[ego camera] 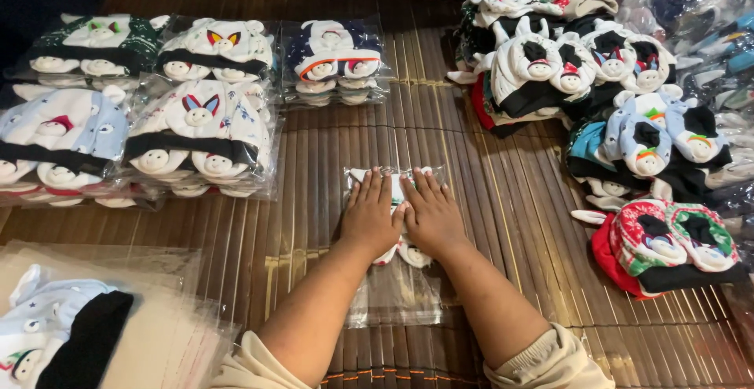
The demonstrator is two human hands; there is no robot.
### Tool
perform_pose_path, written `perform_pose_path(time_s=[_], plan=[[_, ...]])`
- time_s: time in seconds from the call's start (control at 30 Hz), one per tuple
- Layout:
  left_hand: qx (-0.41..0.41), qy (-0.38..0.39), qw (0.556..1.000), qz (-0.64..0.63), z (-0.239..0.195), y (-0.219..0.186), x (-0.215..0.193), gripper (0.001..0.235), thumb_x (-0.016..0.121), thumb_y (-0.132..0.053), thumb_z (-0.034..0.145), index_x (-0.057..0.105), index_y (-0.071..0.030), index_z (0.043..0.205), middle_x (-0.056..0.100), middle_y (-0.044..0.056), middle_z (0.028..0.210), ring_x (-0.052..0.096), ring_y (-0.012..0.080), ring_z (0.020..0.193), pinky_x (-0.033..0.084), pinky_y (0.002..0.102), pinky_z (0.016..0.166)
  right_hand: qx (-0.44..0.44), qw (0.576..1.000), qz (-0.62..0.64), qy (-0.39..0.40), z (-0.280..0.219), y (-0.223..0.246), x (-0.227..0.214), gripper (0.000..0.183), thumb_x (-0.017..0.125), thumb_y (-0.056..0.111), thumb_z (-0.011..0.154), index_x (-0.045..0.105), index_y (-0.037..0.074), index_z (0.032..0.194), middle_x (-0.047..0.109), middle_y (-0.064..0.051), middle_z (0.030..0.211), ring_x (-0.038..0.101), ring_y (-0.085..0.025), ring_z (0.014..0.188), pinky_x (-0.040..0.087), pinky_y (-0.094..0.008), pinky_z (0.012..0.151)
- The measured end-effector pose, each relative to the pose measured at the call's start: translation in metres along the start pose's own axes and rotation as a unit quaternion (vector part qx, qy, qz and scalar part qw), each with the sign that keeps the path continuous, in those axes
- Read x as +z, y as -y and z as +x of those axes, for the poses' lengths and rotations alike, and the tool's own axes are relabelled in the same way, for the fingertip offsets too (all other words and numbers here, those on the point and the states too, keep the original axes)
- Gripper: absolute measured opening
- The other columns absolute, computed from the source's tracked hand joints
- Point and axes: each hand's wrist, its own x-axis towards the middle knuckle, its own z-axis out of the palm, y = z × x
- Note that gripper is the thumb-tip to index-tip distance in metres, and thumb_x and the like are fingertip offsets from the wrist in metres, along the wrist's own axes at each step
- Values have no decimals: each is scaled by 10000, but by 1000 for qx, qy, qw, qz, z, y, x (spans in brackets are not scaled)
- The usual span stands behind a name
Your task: Packaging baby hats and mittens into clear plastic bags.
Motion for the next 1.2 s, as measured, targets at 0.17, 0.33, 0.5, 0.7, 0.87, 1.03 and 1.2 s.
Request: perform_pose_path(time_s=[0.17,0.33,0.5,0.7,0.87,1.03,1.2], plan=[[-11,12,1000,-18,1,-1,-3,760,384,-527,1016,306,-31,1587,292,247,1642,256,380,1551,193,537,1252,16,997,43,69,0,0,-14,603,315,430,1035,281,342,1632,242,-14,1711,196,-254,1580,173,-496,1263],[58,-103,991,-66,-6,4,-7,750,548,-426,958,378,-25,1569,395,246,1593,354,396,1504,284,563,1209,6,986,152,67,1,-13,-20,584,344,444,1067,285,315,1633,236,-41,1714,180,-288,1582,161,-538,1260],[149,-182,972,12,-16,15,-16,753,579,-478,926,453,-54,1535,449,206,1579,405,359,1483,298,573,1197,-36,994,103,8,-15,-8,-41,577,384,466,1068,334,298,1618,233,-41,1716,159,-289,1582,142,-567,1250],[162,-149,975,-21,-25,28,-11,828,499,-589,963,393,-29,1564,425,237,1582,379,384,1494,334,555,1184,-82,994,69,-11,-24,-7,-24,618,387,507,1043,344,282,1617,297,-60,1689,259,-285,1552,293,-509,1209],[165,-147,975,-23,-25,31,-4,859,444,-641,971,392,-20,1561,439,247,1566,390,388,1487,342,553,1178,-95,993,63,-20,-25,-5,-21,638,381,519,1030,361,250,1608,353,-101,1653,336,-328,1512,329,-519,1188],[165,-138,976,-17,-24,33,-1,830,437,-615,990,372,-30,1576,407,240,1591,373,383,1498,322,552,1192,-102,993,45,-25,-23,-7,-15,628,370,505,1044,345,252,1618,359,-96,1649,337,-309,1516,287,-508,1208],[176,-140,974,-24,-27,28,-14,785,429,-552,1018,312,-52,1611,350,233,1631,360,395,1500,313,574,1188,-98,991,93,-10,-22,-14,-18,638,371,523,1045,337,255,1623,327,-100,1669,291,-320,1538,238,-522,1226]])
